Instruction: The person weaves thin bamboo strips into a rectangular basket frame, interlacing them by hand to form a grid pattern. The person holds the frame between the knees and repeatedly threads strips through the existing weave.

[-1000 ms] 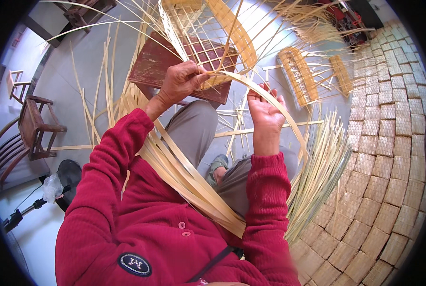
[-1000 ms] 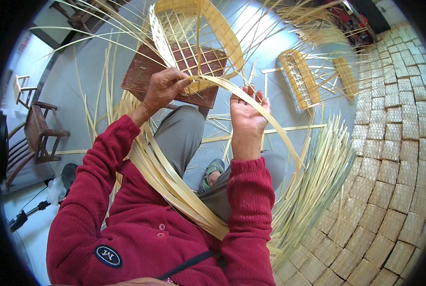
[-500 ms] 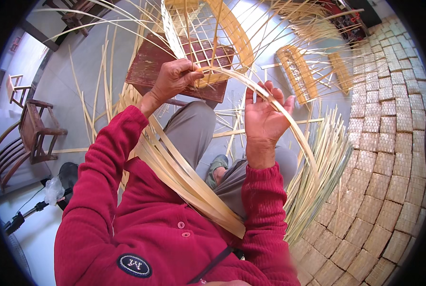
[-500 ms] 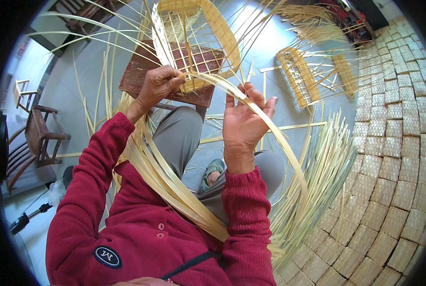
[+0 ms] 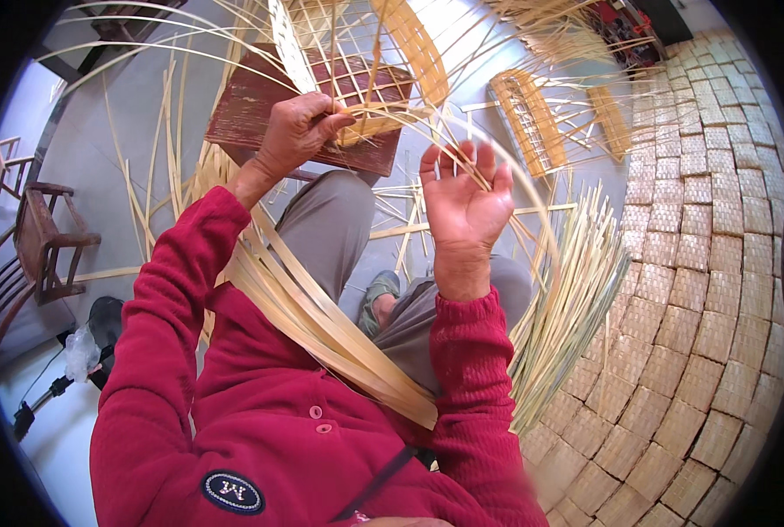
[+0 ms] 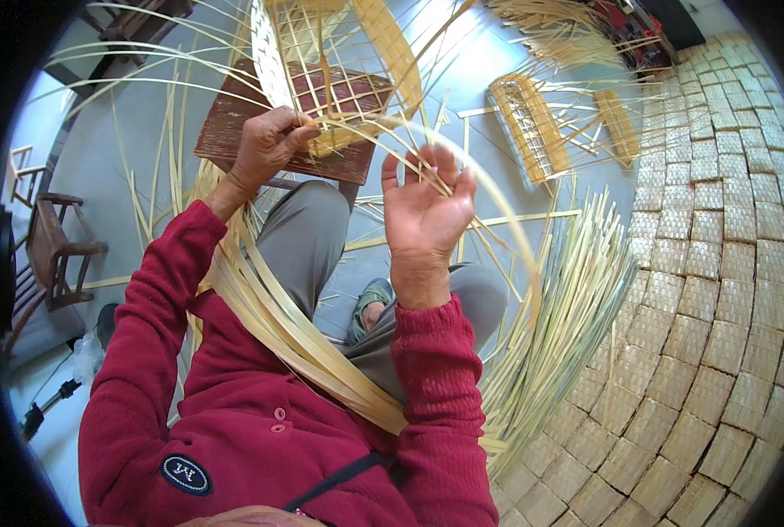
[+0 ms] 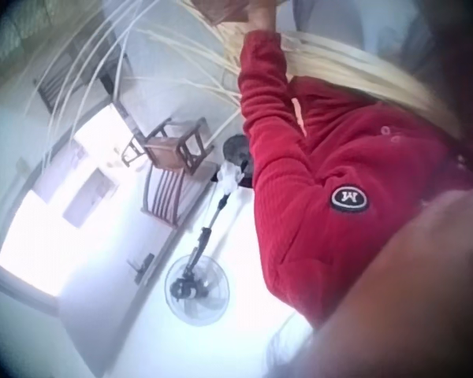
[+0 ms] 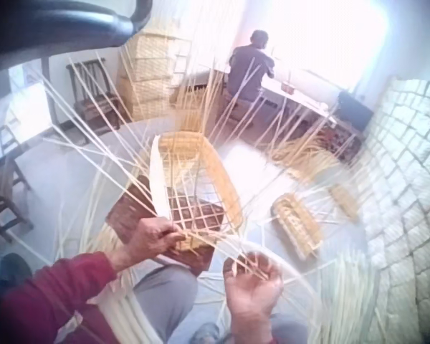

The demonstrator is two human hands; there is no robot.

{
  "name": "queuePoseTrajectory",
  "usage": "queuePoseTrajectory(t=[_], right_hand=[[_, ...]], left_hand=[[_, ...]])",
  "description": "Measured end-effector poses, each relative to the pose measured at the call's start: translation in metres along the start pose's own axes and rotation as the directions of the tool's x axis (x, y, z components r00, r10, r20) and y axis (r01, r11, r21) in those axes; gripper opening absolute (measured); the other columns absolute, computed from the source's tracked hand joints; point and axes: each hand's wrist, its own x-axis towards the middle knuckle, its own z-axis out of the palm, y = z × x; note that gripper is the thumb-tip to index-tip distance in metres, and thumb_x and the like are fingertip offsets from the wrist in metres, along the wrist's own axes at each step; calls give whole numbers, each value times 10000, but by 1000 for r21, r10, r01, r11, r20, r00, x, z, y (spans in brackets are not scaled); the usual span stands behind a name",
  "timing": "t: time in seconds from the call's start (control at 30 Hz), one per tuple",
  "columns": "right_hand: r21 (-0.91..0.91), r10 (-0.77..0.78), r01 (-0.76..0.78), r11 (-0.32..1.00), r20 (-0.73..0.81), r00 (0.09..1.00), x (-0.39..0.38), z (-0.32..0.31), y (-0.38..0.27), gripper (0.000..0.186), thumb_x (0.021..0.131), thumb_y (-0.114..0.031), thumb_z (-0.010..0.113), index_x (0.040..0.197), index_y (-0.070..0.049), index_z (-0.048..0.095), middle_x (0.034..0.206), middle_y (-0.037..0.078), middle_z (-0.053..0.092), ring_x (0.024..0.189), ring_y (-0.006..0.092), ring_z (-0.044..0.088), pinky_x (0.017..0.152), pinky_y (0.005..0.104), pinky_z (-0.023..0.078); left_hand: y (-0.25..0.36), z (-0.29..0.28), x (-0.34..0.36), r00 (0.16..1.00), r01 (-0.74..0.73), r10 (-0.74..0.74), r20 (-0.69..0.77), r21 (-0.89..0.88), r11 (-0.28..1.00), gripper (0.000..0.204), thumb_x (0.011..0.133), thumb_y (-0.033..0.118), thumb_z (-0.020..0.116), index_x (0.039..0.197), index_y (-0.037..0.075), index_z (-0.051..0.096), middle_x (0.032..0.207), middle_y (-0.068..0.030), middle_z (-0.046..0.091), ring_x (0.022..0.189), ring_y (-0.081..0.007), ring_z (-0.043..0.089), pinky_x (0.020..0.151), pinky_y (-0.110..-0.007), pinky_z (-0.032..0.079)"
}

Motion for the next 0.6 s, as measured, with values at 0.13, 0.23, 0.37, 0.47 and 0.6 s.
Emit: queuePoseTrajectory(t=[0.13,0.23,0.37,0.47,0.6], right_hand=[[-484,-107,193,854,199,974,0,12,6,603,1019,-557,498,1433,-121,557,1226,56,605,1096,186,524,937,384,457],[-821,-90,549,155,541,836,16,12,-4,937,883,-545,736,1587,-69,341,1427,109,509,1072,170,520,811,325,516],[-800,20,593,-94,594,804,35,5,-15,1025,751,-403,897,1560,-57,373,1492,140,446,957,190,553,864,347,545],[-397,112,655,-642,797,593,44,8,-10,606,788,-242,844,1332,-100,618,1331,152,589,1126,321,589,965,448,483],[-113,246,620,-776,852,462,48,11,-7,192,871,-146,728,1060,-157,693,1023,34,716,1092,277,606,939,434,423]], left_hand=[[-10,-15,10,985,71,-61,159,-59,996,147,899,137,768,882,-2,722,737,-67,660,613,-108,644,558,-288,509],[-11,-36,25,948,49,-22,317,-76,996,127,925,82,741,850,-18,714,669,-24,660,566,-48,611,495,-231,469],[-15,-72,41,866,168,-162,473,29,985,165,885,135,780,831,-6,712,651,-29,659,571,-65,606,509,-258,462],[-28,-111,35,846,275,-236,478,-11,961,188,877,162,798,858,-9,725,675,14,640,634,-35,558,561,-243,461],[-34,-126,32,855,205,-158,494,-42,978,230,890,233,809,864,16,736,683,44,620,662,-30,568,589,-224,474]])
